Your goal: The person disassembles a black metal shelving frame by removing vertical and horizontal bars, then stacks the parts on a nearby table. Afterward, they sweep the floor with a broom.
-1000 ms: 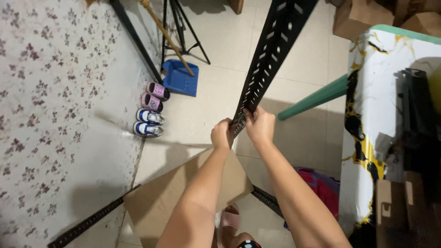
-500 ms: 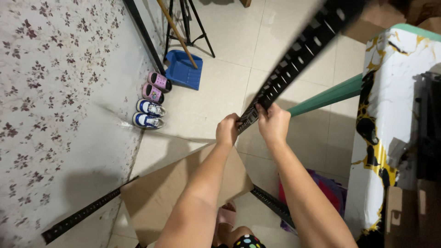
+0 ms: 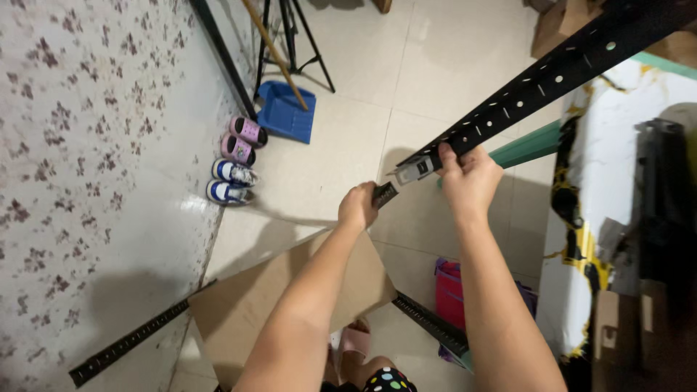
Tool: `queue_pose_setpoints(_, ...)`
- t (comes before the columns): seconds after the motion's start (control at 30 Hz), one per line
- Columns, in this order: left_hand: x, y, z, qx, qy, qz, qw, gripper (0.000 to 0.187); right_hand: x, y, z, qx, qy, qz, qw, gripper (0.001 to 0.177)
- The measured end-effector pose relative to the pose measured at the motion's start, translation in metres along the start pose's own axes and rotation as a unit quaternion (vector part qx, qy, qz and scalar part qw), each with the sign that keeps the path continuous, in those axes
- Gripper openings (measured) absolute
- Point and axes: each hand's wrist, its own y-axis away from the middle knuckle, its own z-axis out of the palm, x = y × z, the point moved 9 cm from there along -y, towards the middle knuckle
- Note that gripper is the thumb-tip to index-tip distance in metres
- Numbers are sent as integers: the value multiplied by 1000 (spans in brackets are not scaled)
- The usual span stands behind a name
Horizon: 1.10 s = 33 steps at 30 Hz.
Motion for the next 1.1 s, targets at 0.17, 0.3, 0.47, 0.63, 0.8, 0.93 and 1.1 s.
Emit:
queue_pose_setpoints(0.17,73,29,-59,133,114,123,977,42,-21,-6,-29,4,27,34,999,14)
queue_pose_setpoints(0.3,143,35,-79,78,187,136,970,36,-46,2,-58,17,72,84,994,19)
queue_pose_setpoints(0.47,196,62,-109,51,192,116,973,12,-92,14,-108,10,51,79,996,16)
queue_pose_setpoints(0.63,256,99,-128,77,207,138,965,10,-117,19,-170,63,158,48,984,19)
queue_pose_setpoints(0.8,335,139,-133,145,230,229,935,12,-144,15,-236,112,-5,-82,990,13)
queue_pose_setpoints(0.93,390,150,-100,69,274,241,929,22,-155,18,-284,81,-259,-63,961,30)
queue_pose_setpoints(1.1,470,172,-31,-83,318,223,918,38,-145,52,-360,153,-383,43,910,43)
